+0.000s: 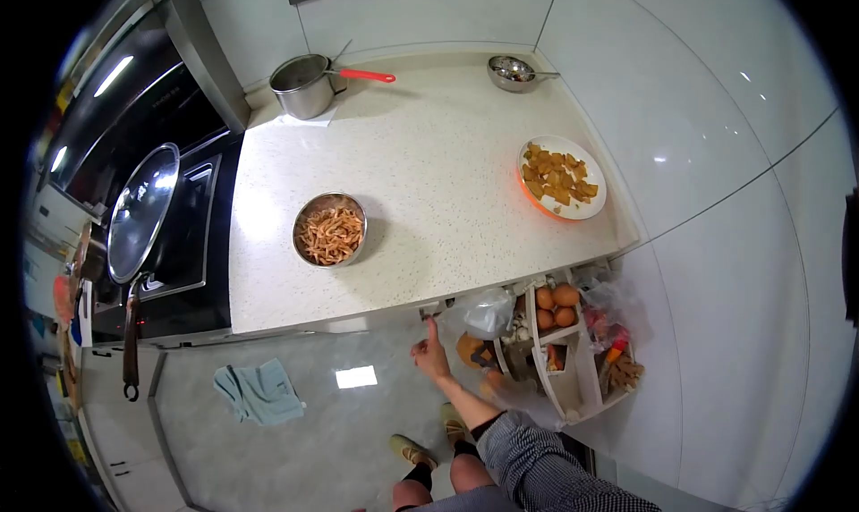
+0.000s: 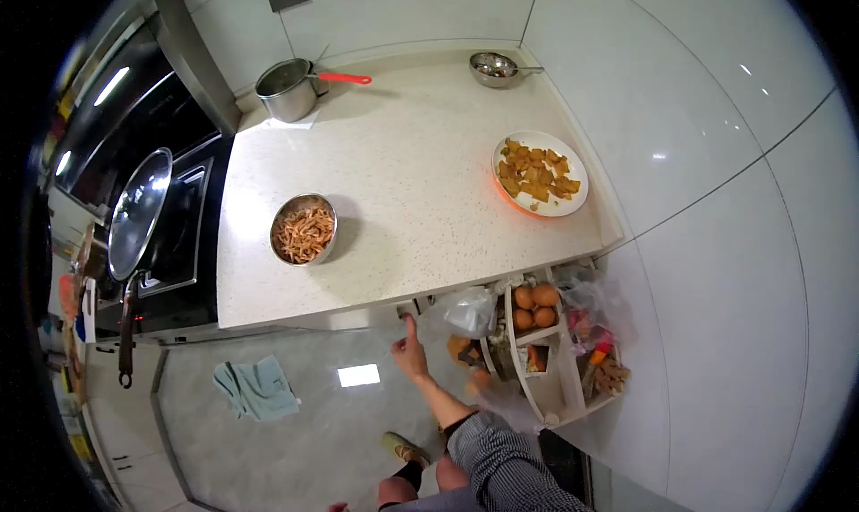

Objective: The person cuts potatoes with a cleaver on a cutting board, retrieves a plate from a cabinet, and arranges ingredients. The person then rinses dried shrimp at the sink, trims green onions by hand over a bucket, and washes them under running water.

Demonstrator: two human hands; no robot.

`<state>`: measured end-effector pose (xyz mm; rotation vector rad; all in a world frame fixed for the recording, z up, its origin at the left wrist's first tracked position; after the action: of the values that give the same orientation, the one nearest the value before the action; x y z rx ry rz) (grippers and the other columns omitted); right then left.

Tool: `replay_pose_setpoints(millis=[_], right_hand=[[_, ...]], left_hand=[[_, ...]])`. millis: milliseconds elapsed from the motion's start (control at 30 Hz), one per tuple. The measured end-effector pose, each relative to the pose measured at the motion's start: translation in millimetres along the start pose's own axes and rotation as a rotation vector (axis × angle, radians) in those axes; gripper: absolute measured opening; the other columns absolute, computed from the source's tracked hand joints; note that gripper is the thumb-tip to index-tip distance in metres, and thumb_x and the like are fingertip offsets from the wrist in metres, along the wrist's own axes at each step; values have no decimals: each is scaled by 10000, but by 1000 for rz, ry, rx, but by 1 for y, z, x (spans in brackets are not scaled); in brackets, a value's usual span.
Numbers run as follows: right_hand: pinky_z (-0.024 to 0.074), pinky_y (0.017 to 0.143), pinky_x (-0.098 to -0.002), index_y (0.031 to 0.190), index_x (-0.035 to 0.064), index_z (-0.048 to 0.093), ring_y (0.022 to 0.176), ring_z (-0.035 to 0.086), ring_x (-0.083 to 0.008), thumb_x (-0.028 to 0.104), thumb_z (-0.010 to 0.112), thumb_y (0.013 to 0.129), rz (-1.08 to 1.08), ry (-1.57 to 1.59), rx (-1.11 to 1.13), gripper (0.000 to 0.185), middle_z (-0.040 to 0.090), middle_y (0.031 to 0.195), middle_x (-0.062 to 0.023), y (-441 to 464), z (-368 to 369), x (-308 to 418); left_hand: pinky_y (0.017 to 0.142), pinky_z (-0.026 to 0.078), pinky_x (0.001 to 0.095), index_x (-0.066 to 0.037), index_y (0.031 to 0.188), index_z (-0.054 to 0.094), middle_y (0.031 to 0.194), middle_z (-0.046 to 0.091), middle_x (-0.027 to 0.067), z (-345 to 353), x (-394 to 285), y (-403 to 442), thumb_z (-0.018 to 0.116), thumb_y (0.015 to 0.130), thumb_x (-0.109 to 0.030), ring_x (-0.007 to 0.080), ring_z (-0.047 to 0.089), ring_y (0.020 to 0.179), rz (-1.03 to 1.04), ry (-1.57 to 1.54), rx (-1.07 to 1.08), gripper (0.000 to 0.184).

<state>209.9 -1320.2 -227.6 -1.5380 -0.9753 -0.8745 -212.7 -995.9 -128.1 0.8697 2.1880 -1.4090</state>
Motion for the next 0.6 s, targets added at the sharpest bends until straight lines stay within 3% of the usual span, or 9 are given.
replay_pose_setpoints(millis=[100, 167, 200, 233, 267, 300, 367, 433, 600], right_hand=[[457, 546, -256, 1444, 131, 94, 569, 533, -125, 33, 520, 834, 4, -24, -30, 750, 586, 730, -49, -59, 9, -20], [452, 571, -276, 1403, 111, 158, 618, 544, -140, 63, 562, 823, -48, 52, -23, 708, 580, 748, -47, -107, 26, -53], [452, 592, -300, 1362, 96, 229, 642, 553, -161, 88, 596, 811, -81, 140, -10, 662, 579, 770, -48, -129, 38, -72], [450, 591, -293, 1339, 94, 252, 642, 551, -154, 92, 591, 819, -68, 129, 34, 621, 578, 768, -45, -157, 48, -94], [448, 590, -286, 1316, 92, 275, 643, 549, -148, 96, 585, 826, -37, 112, 88, 580, 576, 766, -42, -179, 54, -102], [447, 589, -278, 1293, 90, 298, 643, 547, -142, 100, 580, 834, -9, 109, 147, 539, 575, 764, -39, -202, 63, -111], [443, 587, -264, 1247, 85, 344, 644, 543, -130, 108, 569, 849, 27, 102, 255, 458, 572, 759, -33, -230, 69, -130], [439, 585, -249, 1202, 81, 390, 644, 539, -117, 116, 558, 865, 28, 71, 331, 378, 569, 754, -27, -238, 68, -143], [430, 581, -213, 1087, 70, 505, 646, 529, -86, 136, 531, 903, -139, -124, 113, 197, 563, 743, -11, -160, 16, -123]], left_hand=[[774, 485, 315, -17, 1074, 587, 960, 630, 94, 48, -157, 25, 571, 892, -200, 192, 590, 877, 178, 124, 62, 258], [794, 483, 335, 0, 1046, 591, 989, 625, 113, 92, -223, 29, 576, 881, -162, 213, 597, 896, 346, -318, 169, 232], [778, 461, 311, 13, 997, 582, 977, 598, 104, 117, -240, 26, 567, 870, -95, 201, 573, 875, 390, -513, 57, 167], [694, 485, 302, -45, 1023, 590, 859, 614, 77, 139, -271, 33, 592, 846, -118, 191, 607, 778, 596, -188, 283, 191], [776, 473, 270, -12, 1074, 596, 940, 630, 90, 160, -309, 23, 592, 852, -79, 179, 609, 861, 661, -229, 445, 233], [780, 473, 289, -13, 1071, 592, 979, 618, 96, 176, -346, 9, 578, 868, -73, 177, 602, 866, 763, -190, 510, 212], [799, 453, 288, -56, 1081, 590, 939, 588, 74, 221, -349, 14, 572, 879, -98, 166, 586, 832, 819, -267, 647, 207], [774, 471, 283, -6, 1078, 578, 943, 621, 82, 247, -350, 32, 592, 873, -89, 167, 599, 850, 697, -288, 718, 222], [705, 454, 226, -46, 1064, 594, 939, 597, 23, 262, -294, 125, 586, 874, -88, 98, 555, 775, 612, -486, 465, 195]])
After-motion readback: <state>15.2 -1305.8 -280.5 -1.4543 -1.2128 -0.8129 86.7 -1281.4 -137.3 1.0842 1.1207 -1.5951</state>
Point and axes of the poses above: each hand's wrist, its own y-axis towards the middle knuckle, its own z-axis out of the palm, x = y × z, the point moved 8 cm from there along y, towards the middle knuckle
